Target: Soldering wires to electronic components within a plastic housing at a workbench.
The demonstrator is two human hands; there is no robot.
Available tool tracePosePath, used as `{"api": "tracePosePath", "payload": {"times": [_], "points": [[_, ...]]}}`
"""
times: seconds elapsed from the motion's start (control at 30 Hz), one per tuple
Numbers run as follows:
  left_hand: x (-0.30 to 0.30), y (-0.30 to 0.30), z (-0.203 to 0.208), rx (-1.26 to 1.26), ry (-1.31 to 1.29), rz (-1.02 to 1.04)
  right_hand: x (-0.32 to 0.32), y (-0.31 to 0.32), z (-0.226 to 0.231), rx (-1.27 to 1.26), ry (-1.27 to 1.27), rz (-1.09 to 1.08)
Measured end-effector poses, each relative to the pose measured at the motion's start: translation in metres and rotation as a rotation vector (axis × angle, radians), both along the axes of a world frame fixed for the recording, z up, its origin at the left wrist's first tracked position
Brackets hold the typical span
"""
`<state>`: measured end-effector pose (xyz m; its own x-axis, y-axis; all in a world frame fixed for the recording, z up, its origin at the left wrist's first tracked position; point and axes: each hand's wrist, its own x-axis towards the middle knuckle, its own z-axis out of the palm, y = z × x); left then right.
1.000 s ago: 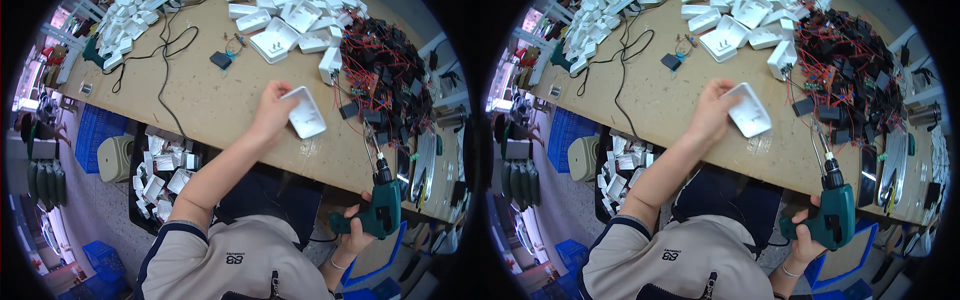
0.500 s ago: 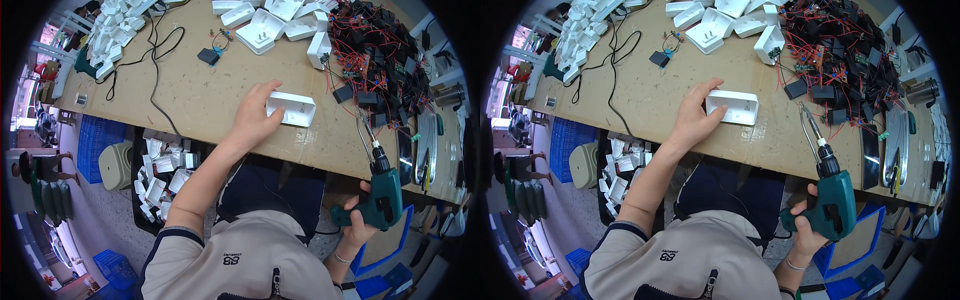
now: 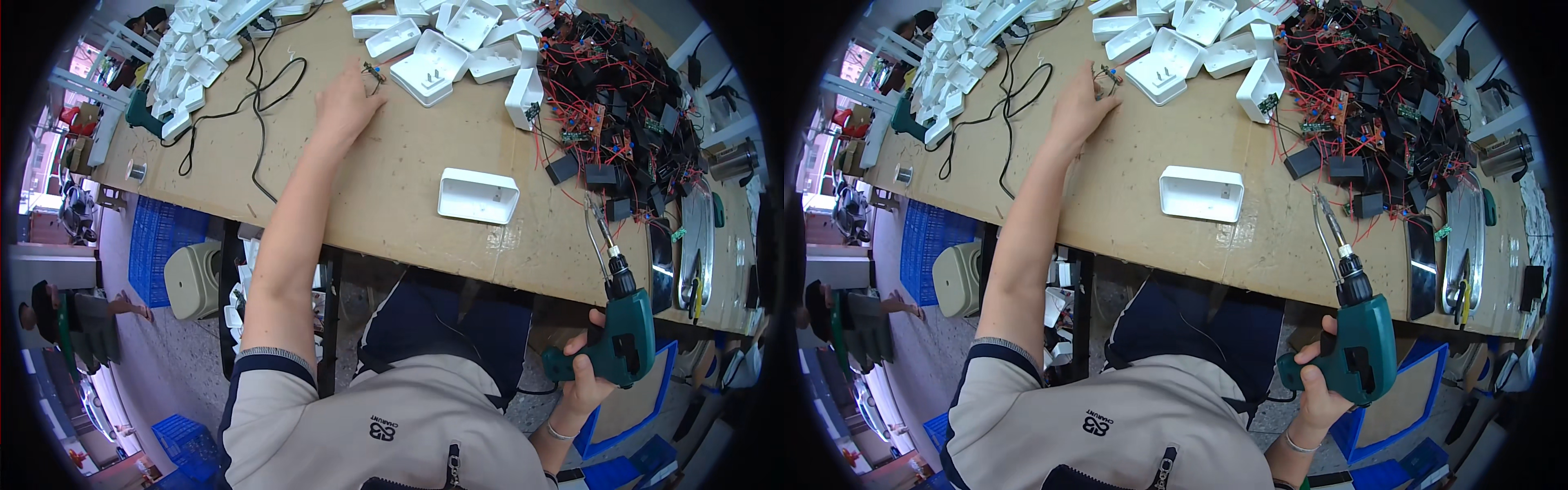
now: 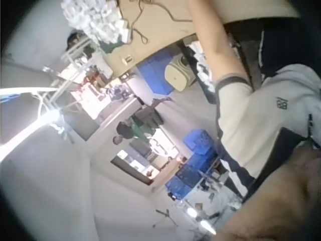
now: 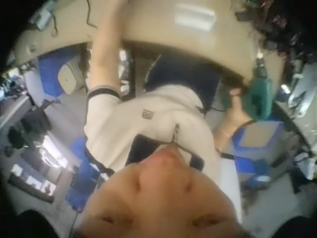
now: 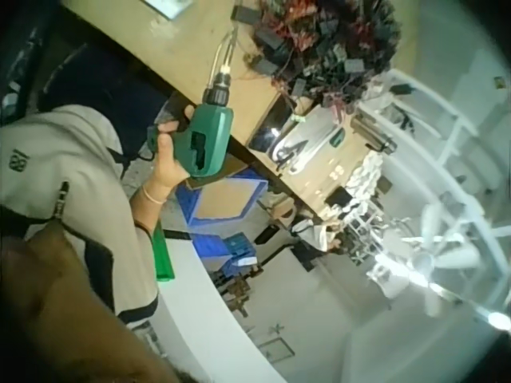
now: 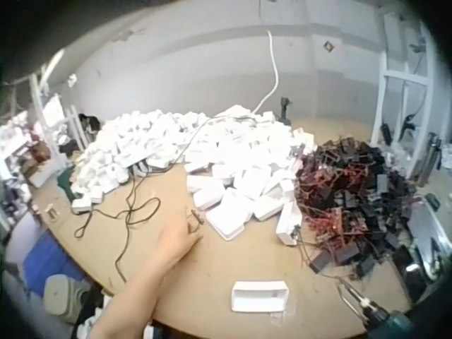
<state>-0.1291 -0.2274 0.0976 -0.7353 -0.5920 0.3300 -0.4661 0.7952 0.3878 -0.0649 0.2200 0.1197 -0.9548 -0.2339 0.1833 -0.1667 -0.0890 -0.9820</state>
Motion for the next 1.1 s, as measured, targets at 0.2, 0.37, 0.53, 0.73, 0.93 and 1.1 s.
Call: {"api": "tracePosePath", "payload": {"times": [0.2,0.37,0.53,0.73,0.93,1.1], "points": [[0.054,-0.040,0.015,0.332,-0.156,-0.267,-0.006,-0.001,-0.002,0.023,-0.002,-0.012],[0.075,-0.027,0.043,0.446,-0.375,-0.216,-0.013,-0.005,-0.006,0.037,-0.020,0.024],[0.039,-0.023,0.032,0.231,-0.308,-0.019,-0.013,-0.013,-0.004,0.049,-0.039,0.033],[0.020,-0.034,0.043,0.274,-0.506,-0.056,-0.011,-0.010,-0.004,0.066,-0.049,0.014],[0.042,-0.039,0.057,0.578,-0.355,-0.171,-0.014,-0.007,-0.005,0.054,-0.037,-0.008],[0.052,-0.036,0.077,0.550,-0.451,-0.235,-0.014,-0.007,-0.004,0.060,-0.048,-0.003]]}}
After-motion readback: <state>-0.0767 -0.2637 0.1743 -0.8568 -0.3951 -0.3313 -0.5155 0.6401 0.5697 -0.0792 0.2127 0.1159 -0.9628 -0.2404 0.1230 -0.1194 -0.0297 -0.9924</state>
